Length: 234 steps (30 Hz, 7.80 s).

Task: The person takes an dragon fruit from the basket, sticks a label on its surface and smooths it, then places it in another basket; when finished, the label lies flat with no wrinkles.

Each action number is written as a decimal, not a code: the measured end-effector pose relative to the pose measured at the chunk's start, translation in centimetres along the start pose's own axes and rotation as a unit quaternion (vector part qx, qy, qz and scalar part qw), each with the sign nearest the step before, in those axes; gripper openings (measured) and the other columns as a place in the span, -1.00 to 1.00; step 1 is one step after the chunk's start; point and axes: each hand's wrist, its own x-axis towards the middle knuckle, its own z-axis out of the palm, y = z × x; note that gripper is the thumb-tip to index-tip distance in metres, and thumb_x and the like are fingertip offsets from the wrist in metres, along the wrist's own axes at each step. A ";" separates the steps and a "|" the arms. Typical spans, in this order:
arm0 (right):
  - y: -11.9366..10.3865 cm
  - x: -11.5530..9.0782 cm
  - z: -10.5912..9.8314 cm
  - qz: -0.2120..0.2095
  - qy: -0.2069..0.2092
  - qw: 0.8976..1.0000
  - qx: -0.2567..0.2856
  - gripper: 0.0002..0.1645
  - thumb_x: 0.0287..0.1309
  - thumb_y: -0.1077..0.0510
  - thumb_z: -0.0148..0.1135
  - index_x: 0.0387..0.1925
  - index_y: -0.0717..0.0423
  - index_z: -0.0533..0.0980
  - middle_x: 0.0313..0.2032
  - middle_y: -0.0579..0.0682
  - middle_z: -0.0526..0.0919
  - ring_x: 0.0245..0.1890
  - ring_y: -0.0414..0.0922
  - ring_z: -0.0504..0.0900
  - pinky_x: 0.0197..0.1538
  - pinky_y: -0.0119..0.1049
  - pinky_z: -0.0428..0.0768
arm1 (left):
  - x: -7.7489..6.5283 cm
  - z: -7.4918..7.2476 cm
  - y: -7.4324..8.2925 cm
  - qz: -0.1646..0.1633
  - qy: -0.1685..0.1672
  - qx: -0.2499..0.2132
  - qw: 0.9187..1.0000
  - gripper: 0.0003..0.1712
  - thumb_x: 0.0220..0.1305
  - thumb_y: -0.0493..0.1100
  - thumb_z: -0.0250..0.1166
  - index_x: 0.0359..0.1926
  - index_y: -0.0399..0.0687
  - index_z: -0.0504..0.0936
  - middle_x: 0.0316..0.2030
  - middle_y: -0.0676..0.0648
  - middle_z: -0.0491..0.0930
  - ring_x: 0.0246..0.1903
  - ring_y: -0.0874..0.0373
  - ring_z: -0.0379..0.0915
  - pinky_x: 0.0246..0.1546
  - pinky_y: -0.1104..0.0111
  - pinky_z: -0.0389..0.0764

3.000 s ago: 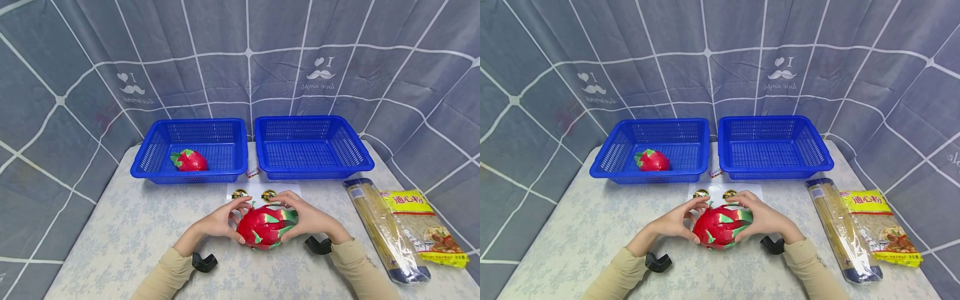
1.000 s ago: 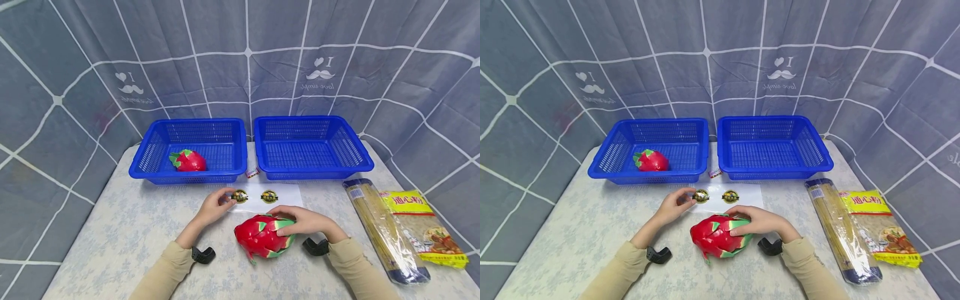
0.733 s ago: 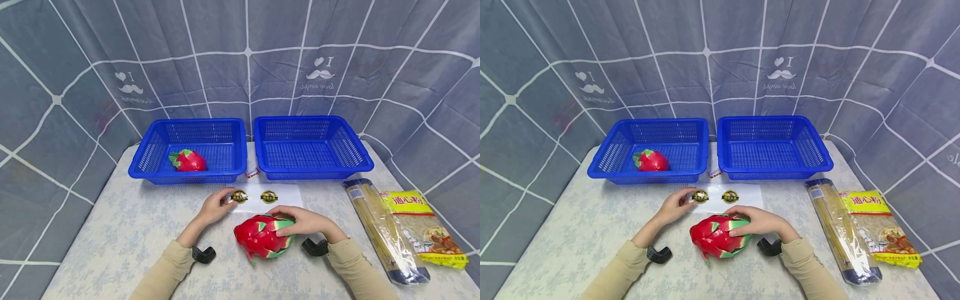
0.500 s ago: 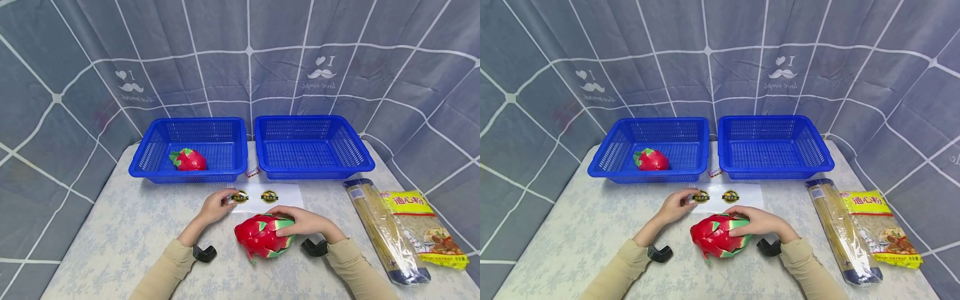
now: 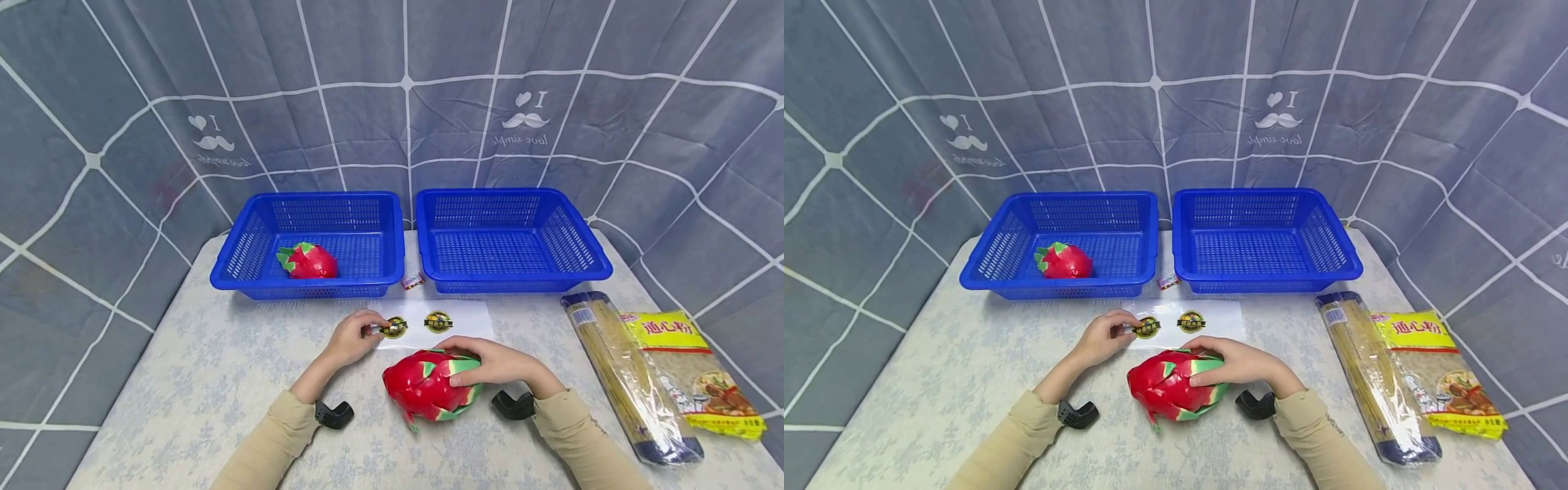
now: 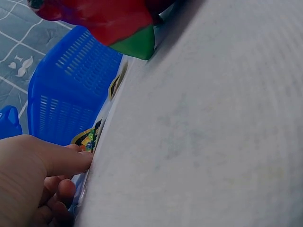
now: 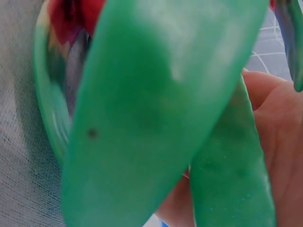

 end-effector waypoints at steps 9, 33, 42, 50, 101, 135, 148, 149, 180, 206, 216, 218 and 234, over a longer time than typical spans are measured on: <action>-0.4 0.3 0.6 0.012 0.000 1.000 0.011 -0.30 0.13 0.01 0.29 0.26 0.09 0.28 0.08 0.03 0.49 0.04 -0.08 0.51 -0.01 -0.29 0.54 | -0.3 -0.3 0.2 0.010 0.041 -0.101 0.994 -0.77 -0.06 -0.39 0.41 -0.28 -0.22 0.70 -0.27 -0.10 0.62 -0.37 0.05 0.47 -0.35 0.40 0.50; -0.6 0.1 0.9 -0.078 0.120 0.984 -0.109 -0.15 -0.10 -0.09 0.47 0.25 -0.16 0.32 0.22 -0.06 0.36 0.22 -0.02 0.30 0.15 -0.06 0.41 | -1.0 -3.0 7.3 -0.116 -0.075 -0.364 0.921 -0.69 -0.01 -0.43 0.36 -0.26 -0.48 0.43 -0.44 -0.01 0.55 -0.45 0.26 0.52 -0.35 0.43 0.56; -1.0 0.4 1.1 -0.085 0.138 0.983 -0.092 -0.24 -0.22 0.09 0.56 0.04 -0.04 0.34 0.20 0.00 0.39 0.22 -0.04 0.29 0.19 -0.05 0.34 | -1.3 -1.9 7.9 -0.144 -0.048 -0.350 0.924 -0.66 -0.04 -0.44 0.38 -0.26 -0.50 0.43 -0.49 0.01 0.53 -0.53 0.29 0.49 -0.41 0.46 0.53; -4.1 -0.2 1.1 -0.086 0.129 0.984 -0.086 -0.35 -0.19 0.23 0.52 -0.05 0.12 0.35 0.16 0.11 0.40 0.21 0.04 0.31 0.16 -0.06 0.39 | -1.4 -1.2 8.1 -0.142 -0.017 -0.311 0.940 -0.68 -0.03 -0.38 0.39 -0.26 -0.45 0.48 -0.47 0.03 0.55 -0.52 0.28 0.47 -0.49 0.46 0.48; -2.7 0.3 2.1 -0.100 0.234 0.960 -0.121 -0.30 -0.12 -0.07 0.49 0.13 -0.09 0.48 0.18 -0.11 0.41 0.24 -0.08 0.24 0.13 0.10 0.35 | -2.5 -0.7 9.0 -0.010 -0.114 -0.140 0.984 -0.37 0.13 -0.01 0.38 0.19 -0.09 0.42 0.27 -0.07 0.30 -0.06 0.04 0.53 -0.16 0.36 0.56; -1.4 1.3 2.8 -0.156 0.197 0.965 -0.072 -0.59 0.00 0.11 0.42 -0.14 -0.16 0.42 0.17 -0.06 0.42 0.27 -0.01 0.22 0.23 0.06 0.22 | -2.2 1.5 7.7 -0.044 -0.139 -0.317 0.937 -0.75 0.17 -0.18 0.33 -0.13 -0.16 0.66 0.25 -0.04 0.26 0.27 0.04 0.11 0.22 0.08 0.16; -2.5 1.4 3.0 -0.180 0.199 0.960 -0.077 -0.80 -0.04 0.34 0.39 -0.39 0.00 0.63 0.07 0.17 0.49 0.23 0.25 0.20 0.19 0.26 0.08 | -1.9 1.0 7.0 -0.060 -0.169 -0.306 0.935 -0.54 -0.02 -0.21 0.47 -0.02 -0.05 0.65 0.31 -0.09 0.22 0.36 -0.02 -0.06 0.26 -0.03 0.05; -2.1 1.5 2.9 -0.181 0.197 0.960 -0.087 -0.80 -0.01 0.31 0.37 -0.35 -0.04 0.65 0.09 0.13 0.48 0.24 0.22 0.19 0.19 0.26 0.09 | -1.9 0.8 6.9 -0.064 -0.181 -0.310 0.931 -0.56 0.04 -0.19 0.43 0.02 -0.06 0.63 0.34 -0.10 0.17 0.38 -0.03 -0.13 0.27 -0.07 -0.01; -1.4 2.2 3.5 -0.120 0.268 0.952 -0.082 -0.78 -0.04 0.07 0.44 -0.26 -0.16 0.66 0.05 -0.11 0.52 0.21 -0.04 0.29 0.17 0.15 0.25 | -1.6 1.1 5.9 -0.028 -0.191 -0.316 0.929 -0.61 0.33 -0.22 0.08 0.14 -0.25 0.47 0.39 -0.14 0.09 0.41 -0.07 -0.27 0.29 -0.12 -0.21; -3.4 1.8 3.2 -0.135 0.254 0.957 -0.041 -0.76 -0.04 0.33 0.39 -0.26 0.13 0.59 0.07 0.22 0.50 0.22 0.20 0.27 0.21 0.21 0.18 | -1.8 1.7 5.3 -0.050 -0.119 -0.475 0.871 -0.75 0.23 -0.35 0.16 -0.34 0.18 0.54 0.30 -0.40 0.15 0.35 -0.15 -0.01 0.15 0.38 0.33; -4.6 1.6 3.6 -0.158 0.263 0.950 -0.057 -0.83 0.03 0.46 0.23 -0.30 0.26 0.61 0.02 0.34 0.48 0.17 0.35 0.25 0.16 0.30 0.15 | -1.7 2.1 5.3 -0.020 -0.084 -0.428 0.900 -0.90 0.22 -0.33 0.20 -0.26 -0.17 0.44 0.19 -0.42 0.29 0.31 -0.16 0.09 0.06 0.40 0.41; -3.7 1.8 3.7 -0.155 0.265 0.949 -0.067 -0.80 0.05 0.44 0.23 -0.26 0.25 0.62 0.04 0.32 0.47 0.20 0.34 0.23 0.17 0.31 0.12 | -1.7 2.1 5.3 -0.010 -0.083 -0.424 0.902 -0.83 0.20 -0.37 0.21 -0.23 -0.30 0.38 0.17 -0.43 0.29 0.30 -0.13 0.11 0.07 0.40 0.40; -1.3 2.3 3.6 -0.128 0.287 0.943 -0.109 -0.73 0.07 0.19 0.35 -0.13 0.04 0.65 0.10 0.03 0.51 0.24 0.11 0.29 0.18 0.20 0.26 | -1.6 1.9 5.9 -0.068 -0.101 -0.454 0.883 -0.78 0.20 -0.40 0.13 -0.26 0.04 0.47 0.29 -0.36 0.16 0.33 -0.12 0.03 0.12 0.32 0.31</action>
